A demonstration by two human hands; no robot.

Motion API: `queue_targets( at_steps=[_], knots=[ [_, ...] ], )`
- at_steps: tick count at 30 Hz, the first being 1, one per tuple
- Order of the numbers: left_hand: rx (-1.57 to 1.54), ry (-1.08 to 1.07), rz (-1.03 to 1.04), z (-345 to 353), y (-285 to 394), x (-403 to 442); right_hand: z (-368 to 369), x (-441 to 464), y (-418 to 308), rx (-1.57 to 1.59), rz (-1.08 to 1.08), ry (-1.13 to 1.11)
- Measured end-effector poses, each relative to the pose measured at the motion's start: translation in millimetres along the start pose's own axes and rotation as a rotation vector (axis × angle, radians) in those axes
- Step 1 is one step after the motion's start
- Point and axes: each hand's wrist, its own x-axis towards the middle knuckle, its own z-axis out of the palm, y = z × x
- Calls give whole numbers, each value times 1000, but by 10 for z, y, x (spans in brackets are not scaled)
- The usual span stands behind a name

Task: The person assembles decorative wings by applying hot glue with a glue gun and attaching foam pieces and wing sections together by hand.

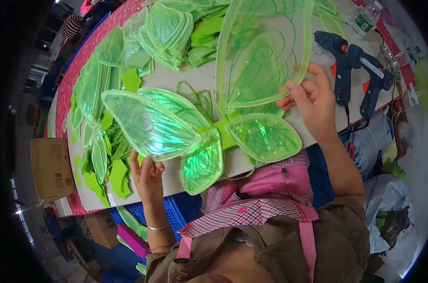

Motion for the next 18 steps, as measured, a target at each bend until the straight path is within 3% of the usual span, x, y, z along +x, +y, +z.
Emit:
queue_targets(
  at_steps=[12, 15, 18],
  knots=[
    [-47, -20, -28, 228, -141, -145, 46, -446, 67, 67, -91, -5],
    [-40, -19, -34, 221, -148, -145, -14, -491, 74, 73, -54, -38],
    [-32, -24, -43, 212, -156, -124, -97, -465, 72, 65, 127, -27]
  ],
)
